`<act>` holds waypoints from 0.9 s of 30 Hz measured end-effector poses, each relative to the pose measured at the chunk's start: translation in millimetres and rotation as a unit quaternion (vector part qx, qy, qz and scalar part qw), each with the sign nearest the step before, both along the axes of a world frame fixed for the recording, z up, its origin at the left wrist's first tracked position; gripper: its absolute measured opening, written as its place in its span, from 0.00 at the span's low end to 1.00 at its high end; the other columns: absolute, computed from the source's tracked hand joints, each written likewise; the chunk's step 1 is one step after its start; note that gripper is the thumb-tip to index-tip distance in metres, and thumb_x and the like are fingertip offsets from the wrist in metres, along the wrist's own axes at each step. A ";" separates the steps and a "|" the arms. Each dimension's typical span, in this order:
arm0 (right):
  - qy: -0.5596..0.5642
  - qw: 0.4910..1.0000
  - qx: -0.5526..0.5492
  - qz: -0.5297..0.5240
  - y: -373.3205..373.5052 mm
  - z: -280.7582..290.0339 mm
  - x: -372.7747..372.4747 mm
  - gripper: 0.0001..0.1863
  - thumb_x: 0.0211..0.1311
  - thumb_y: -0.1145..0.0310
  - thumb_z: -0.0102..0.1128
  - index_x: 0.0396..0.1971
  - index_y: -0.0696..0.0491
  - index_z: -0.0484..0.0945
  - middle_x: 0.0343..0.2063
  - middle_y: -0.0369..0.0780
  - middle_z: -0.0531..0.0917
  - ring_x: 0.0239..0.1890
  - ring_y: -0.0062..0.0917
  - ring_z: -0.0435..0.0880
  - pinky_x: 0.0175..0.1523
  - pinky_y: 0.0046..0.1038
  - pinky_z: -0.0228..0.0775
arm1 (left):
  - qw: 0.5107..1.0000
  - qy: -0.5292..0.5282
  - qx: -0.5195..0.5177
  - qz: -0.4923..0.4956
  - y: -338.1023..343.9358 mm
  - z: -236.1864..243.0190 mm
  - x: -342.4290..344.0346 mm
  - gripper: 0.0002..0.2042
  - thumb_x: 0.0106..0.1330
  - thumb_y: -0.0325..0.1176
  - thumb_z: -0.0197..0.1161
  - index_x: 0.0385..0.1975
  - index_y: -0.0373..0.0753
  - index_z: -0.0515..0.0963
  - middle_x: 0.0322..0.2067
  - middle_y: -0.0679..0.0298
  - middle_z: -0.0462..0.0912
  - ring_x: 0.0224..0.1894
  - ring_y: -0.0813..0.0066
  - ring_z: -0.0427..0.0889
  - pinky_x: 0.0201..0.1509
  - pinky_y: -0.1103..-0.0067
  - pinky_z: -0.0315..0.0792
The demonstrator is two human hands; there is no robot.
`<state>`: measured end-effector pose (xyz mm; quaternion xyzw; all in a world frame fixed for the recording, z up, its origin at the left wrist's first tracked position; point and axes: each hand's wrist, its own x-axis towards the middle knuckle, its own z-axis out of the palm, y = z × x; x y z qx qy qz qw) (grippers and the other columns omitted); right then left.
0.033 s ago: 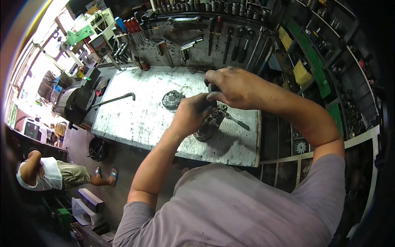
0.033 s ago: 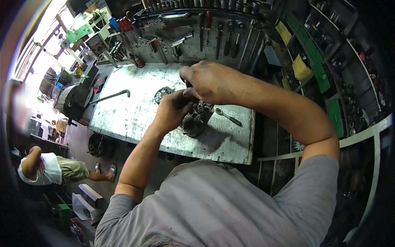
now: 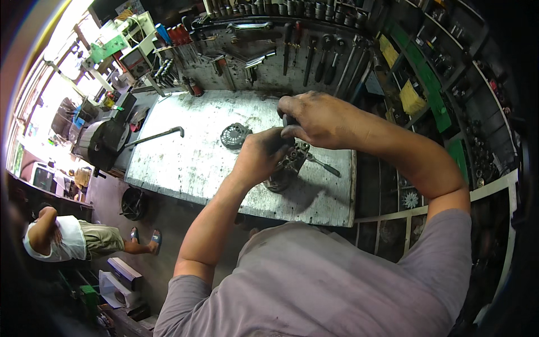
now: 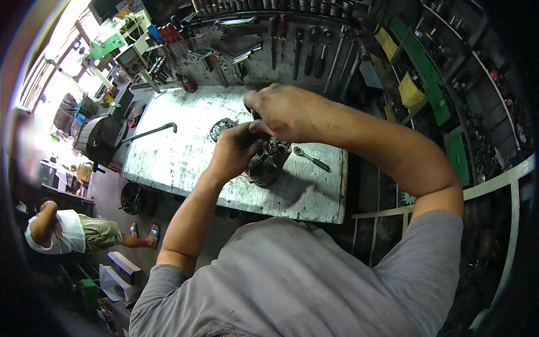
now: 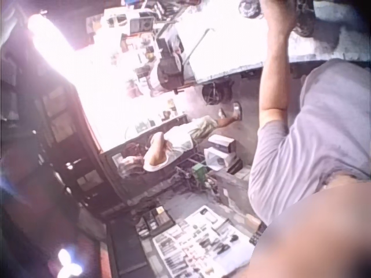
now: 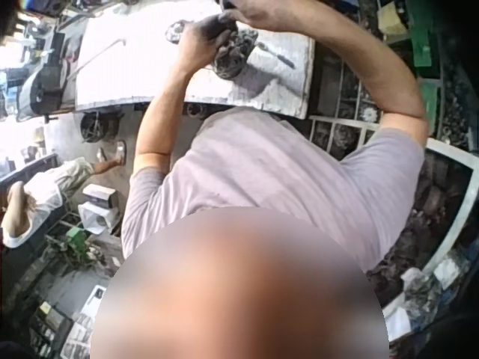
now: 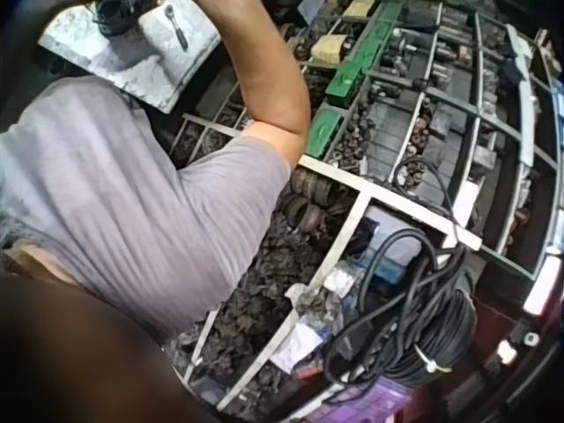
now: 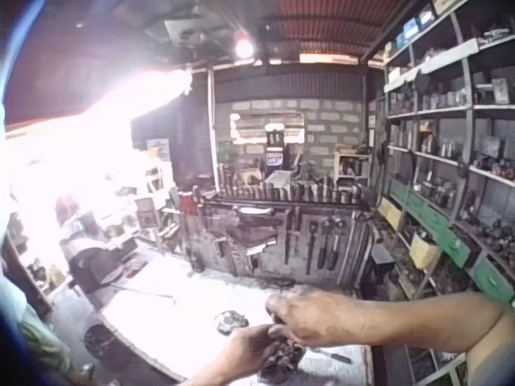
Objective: The person uses a screwdriver to adjust and tighten components on a mechanical part, likely an alternator, on a workbench. They repeatedly reposition the part and apply torque to fasteners while another person stands nearby.
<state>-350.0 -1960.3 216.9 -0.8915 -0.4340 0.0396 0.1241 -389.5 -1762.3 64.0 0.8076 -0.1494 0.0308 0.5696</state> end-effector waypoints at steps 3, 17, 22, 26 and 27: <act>0.011 0.999 -0.003 0.041 -6.3 -2.0 4.2 0.17 0.73 0.64 0.71 0.52 0.59 0.81 0.48 0.54 0.88 0.58 0.50 0.88 0.62 0.48 0.80 | 0.999 -0.037 -0.006 -0.004 0.6 -0.7 -1.6 0.15 0.70 0.23 0.72 0.55 0.34 0.85 0.40 0.51 0.92 0.44 0.59 0.94 0.52 0.68 0.84; -0.035 0.983 -0.150 0.098 9.8 35.3 2.2 0.24 0.65 0.60 0.79 0.57 0.47 0.80 0.46 0.53 0.87 0.49 0.51 0.90 0.53 0.48 0.84 | 0.994 -0.077 -0.067 -0.032 -2.7 3.5 -4.2 0.24 0.71 0.29 0.69 0.66 0.34 0.80 0.48 0.48 0.93 0.50 0.50 0.93 0.58 0.64 0.84; -0.098 0.980 -0.175 0.005 11.3 13.4 6.2 0.23 0.65 0.53 0.79 0.38 0.60 0.82 0.39 0.54 0.88 0.48 0.48 0.92 0.51 0.45 0.84 | 0.968 -0.246 0.001 0.040 -7.3 15.0 -7.9 0.29 0.68 0.32 0.75 0.69 0.36 0.76 0.48 0.47 0.91 0.51 0.49 0.92 0.60 0.63 0.84; -0.137 0.984 0.013 0.111 8.0 9.6 11.4 0.20 0.65 0.55 0.78 0.41 0.56 0.83 0.36 0.47 0.89 0.44 0.49 0.90 0.50 0.48 0.82 | 0.995 -0.082 -0.057 0.021 -7.2 25.2 -8.7 0.24 0.68 0.30 0.74 0.64 0.34 0.80 0.48 0.47 0.91 0.51 0.49 0.92 0.59 0.64 0.84; -0.116 0.982 0.018 0.146 6.3 12.8 12.7 0.20 0.65 0.56 0.79 0.41 0.56 0.83 0.36 0.48 0.89 0.43 0.50 0.90 0.49 0.49 0.82 | 0.994 -0.094 -0.056 0.009 -5.9 26.5 -8.8 0.22 0.69 0.29 0.73 0.62 0.34 0.80 0.48 0.47 0.91 0.51 0.49 0.92 0.58 0.64 0.83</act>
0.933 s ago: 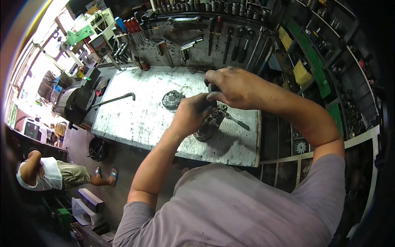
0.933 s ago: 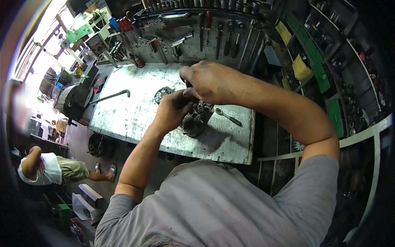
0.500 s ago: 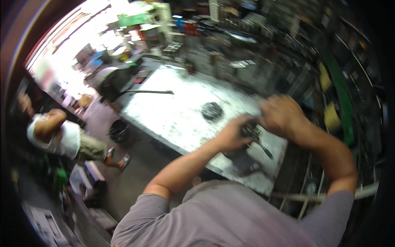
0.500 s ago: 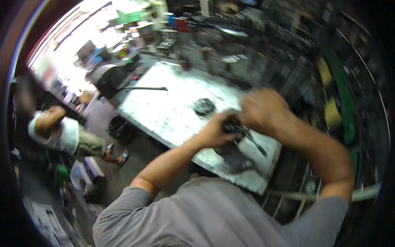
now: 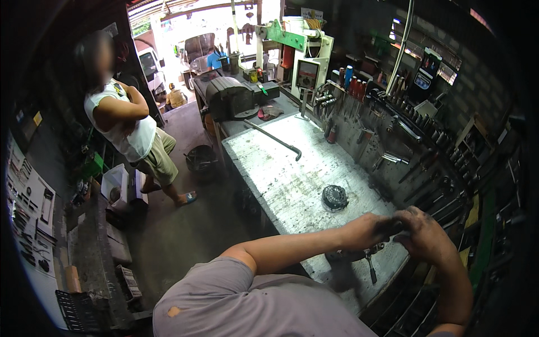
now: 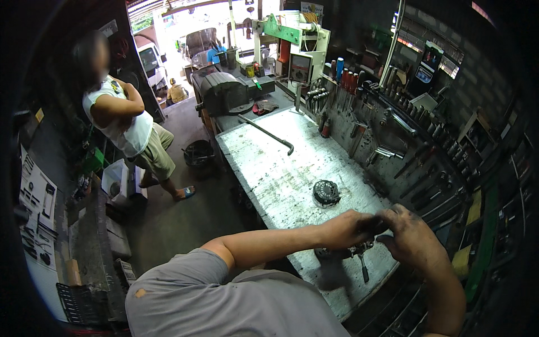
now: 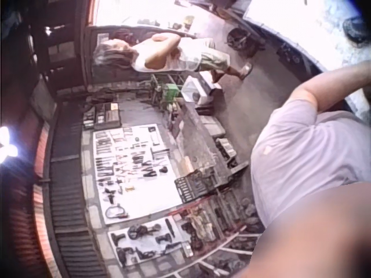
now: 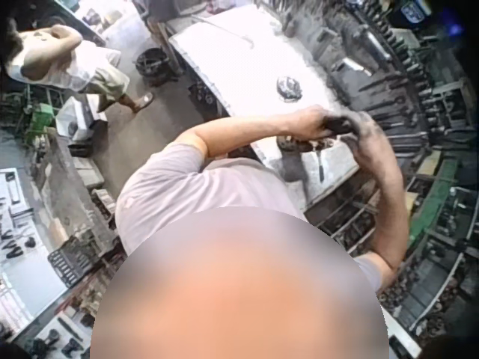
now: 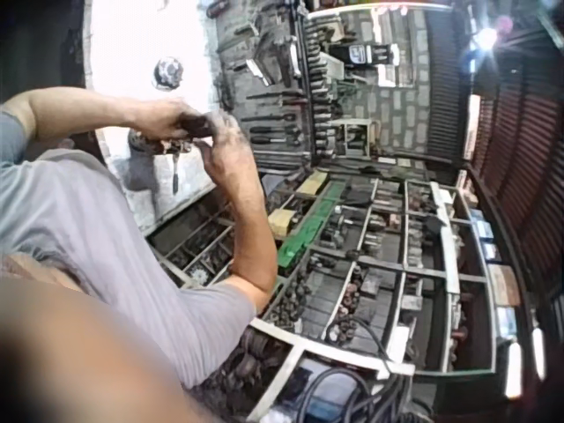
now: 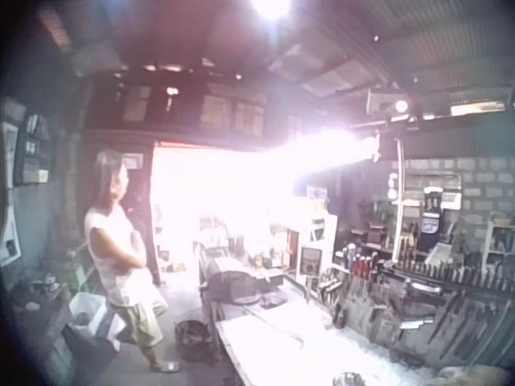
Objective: The person uses a screwdriver to adjust and tighten components on a mechanical part, likely an alternator, on a workbench. They repeatedly reposition the part and apply torque to fasteners while another person stands nearby.
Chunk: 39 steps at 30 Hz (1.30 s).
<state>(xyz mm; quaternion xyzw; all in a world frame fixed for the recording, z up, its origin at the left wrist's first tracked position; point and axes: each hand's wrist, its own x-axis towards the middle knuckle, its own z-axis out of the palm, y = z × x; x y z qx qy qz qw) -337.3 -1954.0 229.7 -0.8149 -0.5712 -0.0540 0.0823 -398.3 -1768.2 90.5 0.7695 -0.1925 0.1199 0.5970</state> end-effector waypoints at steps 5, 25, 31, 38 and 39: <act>-0.041 0.982 -0.125 -0.135 3.0 4.4 -1.2 0.19 0.67 0.55 0.78 0.38 0.57 0.84 0.33 0.50 0.88 0.44 0.50 0.91 0.50 0.48 0.83 | 1.000 0.012 0.015 0.007 -0.4 1.3 -2.0 0.19 0.69 0.26 0.71 0.60 0.35 0.83 0.49 0.49 0.92 0.51 0.51 0.92 0.58 0.64 0.83; 0.040 0.969 -0.164 -0.179 8.6 5.0 -7.2 0.17 0.74 0.57 0.71 0.48 0.55 0.84 0.43 0.52 0.88 0.54 0.46 0.90 0.58 0.45 0.83 | 0.999 -0.007 0.039 0.004 1.4 -3.2 7.4 0.27 0.63 0.31 0.80 0.61 0.32 0.82 0.46 0.51 0.93 0.48 0.58 0.94 0.60 0.67 0.85; 0.046 0.996 -0.067 -0.029 -1.3 4.5 -2.1 0.20 0.78 0.56 0.67 0.50 0.61 0.84 0.39 0.49 0.92 0.50 0.42 0.94 0.58 0.44 0.86 | 0.997 0.046 0.057 0.016 3.5 3.8 5.5 0.18 0.67 0.23 0.73 0.57 0.34 0.86 0.45 0.54 0.94 0.52 0.65 0.94 0.60 0.71 0.83; 0.020 0.983 -0.133 -0.128 0.3 0.3 -2.5 0.23 0.76 0.53 0.69 0.47 0.62 0.85 0.40 0.51 0.92 0.48 0.45 0.94 0.58 0.46 0.86 | 0.994 0.037 0.087 0.059 -2.8 3.6 4.6 0.17 0.69 0.24 0.73 0.56 0.31 0.85 0.48 0.54 0.94 0.53 0.67 0.92 0.61 0.71 0.83; 0.033 0.983 -0.133 -0.122 0.2 0.9 -2.3 0.22 0.75 0.53 0.70 0.47 0.61 0.86 0.41 0.50 0.92 0.49 0.45 0.94 0.59 0.45 0.85 | 0.997 0.036 0.057 0.044 -2.0 2.2 4.9 0.17 0.69 0.24 0.74 0.57 0.31 0.85 0.48 0.55 0.94 0.52 0.68 0.92 0.62 0.71 0.83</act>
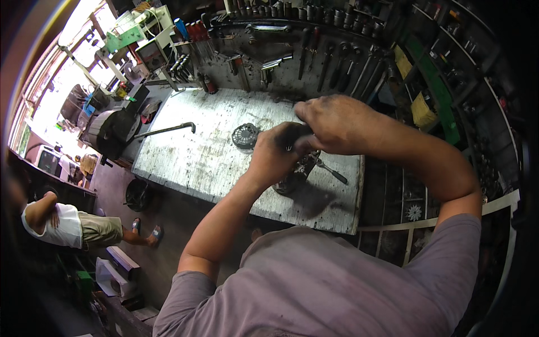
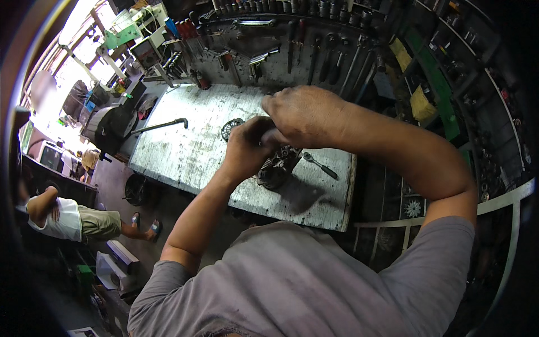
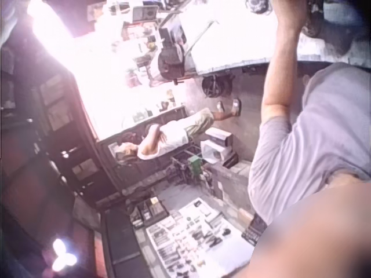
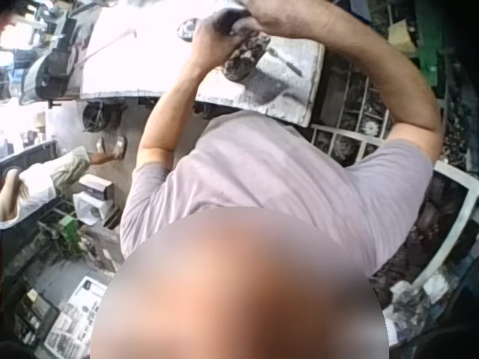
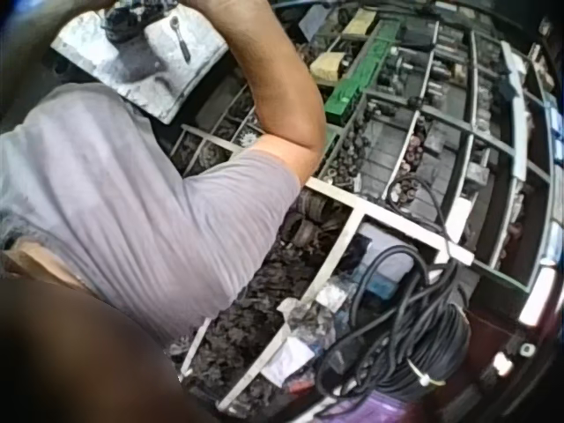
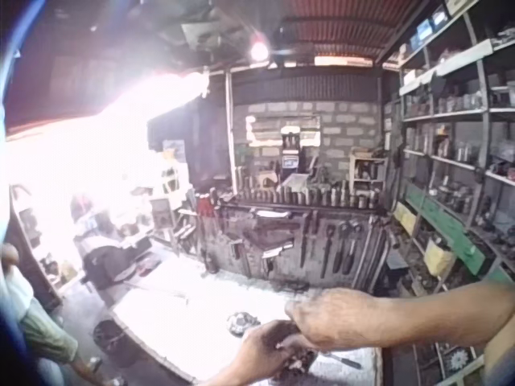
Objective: The person uses a screwdriver to adjust and tighten components on a mechanical part, likely an alternator, on a workbench. They repeatedly reposition the part and apply torque to fasteners while another person stands nearby.
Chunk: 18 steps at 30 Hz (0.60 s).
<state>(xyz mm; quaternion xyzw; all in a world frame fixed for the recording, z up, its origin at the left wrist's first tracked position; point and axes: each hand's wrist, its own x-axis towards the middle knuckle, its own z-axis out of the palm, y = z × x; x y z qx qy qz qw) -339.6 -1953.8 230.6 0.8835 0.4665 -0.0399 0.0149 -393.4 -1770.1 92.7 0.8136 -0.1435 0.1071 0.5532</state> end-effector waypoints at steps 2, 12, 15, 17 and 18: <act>0.031 0.997 0.042 0.057 -1.9 4.6 2.0 0.20 0.73 0.55 0.71 0.46 0.59 0.87 0.41 0.50 0.92 0.50 0.44 0.93 0.60 0.44 0.85 | 0.998 0.051 -0.011 -0.025 4.4 -3.1 1.0 0.18 0.67 0.27 0.76 0.55 0.31 0.85 0.49 0.51 0.93 0.55 0.61 0.93 0.62 0.67 0.84; 0.010 0.997 0.074 0.033 -4.5 -3.1 -6.5 0.19 0.74 0.57 0.71 0.45 0.60 0.88 0.44 0.53 0.92 0.51 0.47 0.93 0.58 0.46 0.85 | 0.998 0.037 0.040 -0.013 3.9 -9.7 6.4 0.23 0.67 0.27 0.76 0.62 0.33 0.82 0.59 0.49 0.88 0.61 0.59 0.90 0.66 0.69 0.82; 0.065 0.996 0.058 -0.022 -10.0 -1.7 -4.7 0.20 0.74 0.55 0.71 0.46 0.61 0.87 0.44 0.53 0.92 0.51 0.48 0.93 0.59 0.46 0.85 | 0.986 0.081 -0.120 -0.082 6.4 -11.8 3.7 0.26 0.69 0.25 0.73 0.67 0.31 0.77 0.62 0.49 0.87 0.63 0.64 0.89 0.66 0.70 0.81; 0.009 0.998 0.049 -0.045 -8.1 -1.6 -7.1 0.23 0.78 0.50 0.65 0.42 0.60 0.89 0.40 0.52 0.93 0.49 0.47 0.94 0.56 0.46 0.86 | 0.981 0.058 -0.159 -0.090 -2.1 -14.8 1.3 0.26 0.69 0.24 0.72 0.67 0.29 0.75 0.56 0.53 0.88 0.60 0.70 0.88 0.65 0.72 0.82; -0.006 0.997 0.049 -0.056 -5.1 -3.1 -9.1 0.25 0.79 0.48 0.62 0.41 0.59 0.89 0.39 0.51 0.93 0.48 0.47 0.94 0.55 0.46 0.86 | 0.971 0.048 -0.215 -0.098 -12.5 -17.2 -1.0 0.25 0.68 0.24 0.72 0.65 0.30 0.76 0.55 0.54 0.87 0.59 0.71 0.87 0.65 0.72 0.82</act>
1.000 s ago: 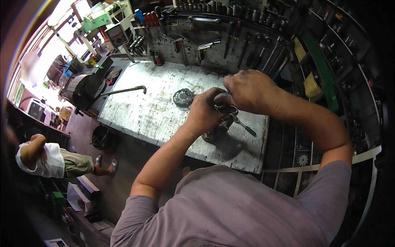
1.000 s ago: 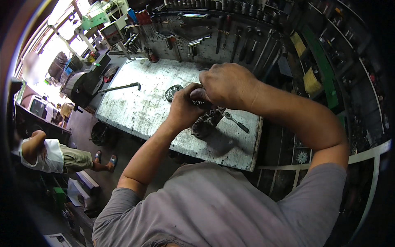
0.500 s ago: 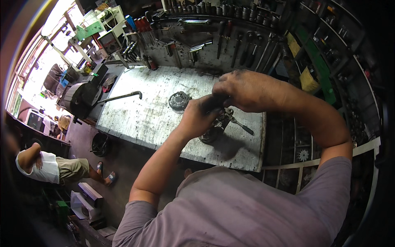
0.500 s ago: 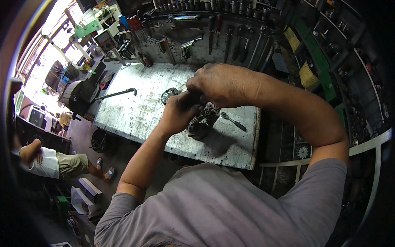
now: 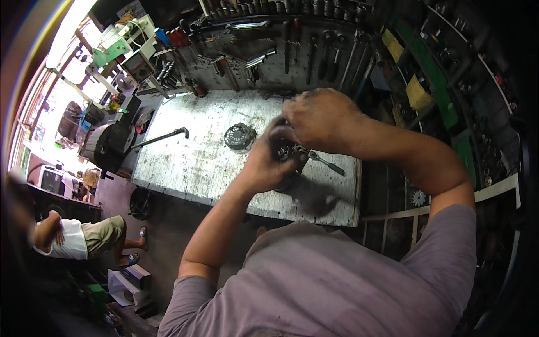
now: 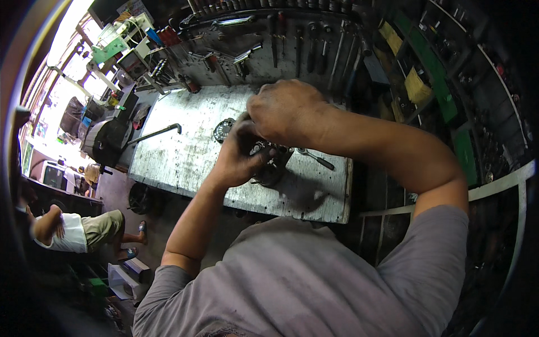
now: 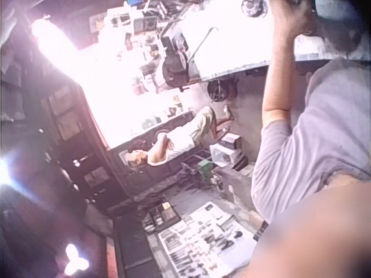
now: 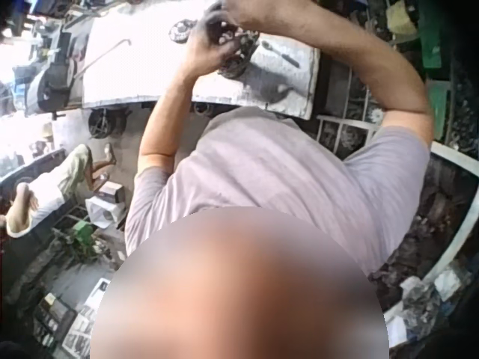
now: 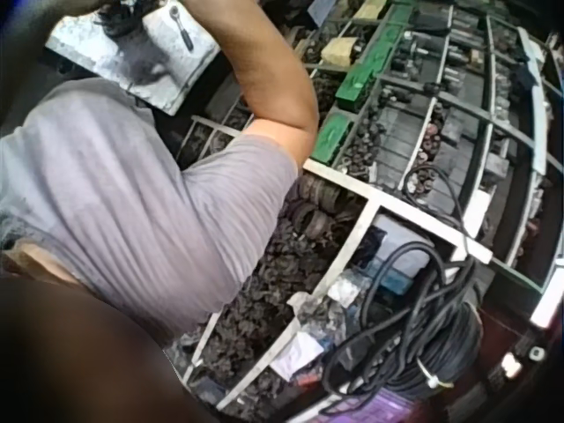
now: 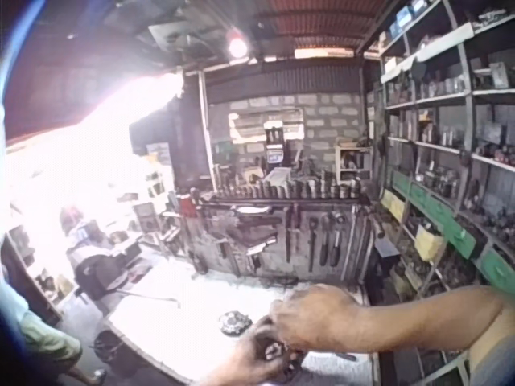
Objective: The person uses a screwdriver to adjust and tighten components on a mechanical part, likely an alternator, on a workbench. They repeatedly reposition the part and apply torque to fasteners while another person stands nearby.
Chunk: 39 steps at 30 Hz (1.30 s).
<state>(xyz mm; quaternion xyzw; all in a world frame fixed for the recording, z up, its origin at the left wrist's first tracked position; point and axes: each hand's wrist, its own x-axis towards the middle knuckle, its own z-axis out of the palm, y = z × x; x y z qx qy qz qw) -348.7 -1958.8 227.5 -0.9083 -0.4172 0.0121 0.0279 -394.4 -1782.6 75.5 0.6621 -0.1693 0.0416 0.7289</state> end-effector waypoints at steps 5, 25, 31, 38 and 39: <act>0.030 0.993 0.113 0.018 -14.6 -15.5 21.9 0.34 0.82 0.40 0.53 0.37 0.58 0.89 0.35 0.52 0.92 0.42 0.47 0.94 0.54 0.49 0.85 | 0.996 0.041 0.046 0.070 -33.9 13.0 11.3 0.13 0.66 0.28 0.77 0.47 0.35 0.85 0.39 0.67 0.88 0.43 0.79 0.86 0.49 0.75 0.82; 0.226 0.884 0.285 -0.294 -95.7 -361.7 84.2 0.26 0.77 0.69 0.64 0.71 0.59 0.75 0.47 0.51 0.90 0.53 0.44 0.90 0.56 0.43 0.83 | 0.996 0.053 0.054 0.040 -12.0 19.0 31.2 0.15 0.76 0.39 0.75 0.53 0.34 0.85 0.38 0.69 0.87 0.40 0.84 0.80 0.46 0.81 0.76; 0.223 0.887 0.380 -0.140 -104.4 -141.7 64.4 0.34 0.76 0.65 0.71 0.76 0.59 0.72 0.51 0.47 0.92 0.53 0.31 0.91 0.57 0.33 0.82 | 0.998 0.039 0.049 0.010 -25.5 15.5 20.1 0.10 0.77 0.33 0.72 0.50 0.34 0.85 0.35 0.69 0.87 0.36 0.86 0.80 0.41 0.82 0.74; 0.114 0.971 0.184 0.106 -50.3 14.6 19.3 0.28 0.78 0.65 0.67 0.72 0.58 0.75 0.58 0.54 0.88 0.63 0.47 0.87 0.68 0.46 0.80 | 0.996 0.074 0.019 -0.048 -17.0 18.0 23.8 0.06 0.76 0.30 0.72 0.45 0.36 0.85 0.34 0.74 0.84 0.36 0.87 0.78 0.41 0.79 0.74; 0.083 0.984 0.120 0.102 -41.7 18.7 18.3 0.27 0.78 0.65 0.67 0.72 0.58 0.75 0.59 0.54 0.87 0.64 0.49 0.87 0.68 0.47 0.79 | 0.997 0.060 0.033 -0.045 -17.2 17.5 23.5 0.05 0.76 0.31 0.72 0.44 0.37 0.85 0.33 0.74 0.84 0.35 0.87 0.78 0.40 0.79 0.74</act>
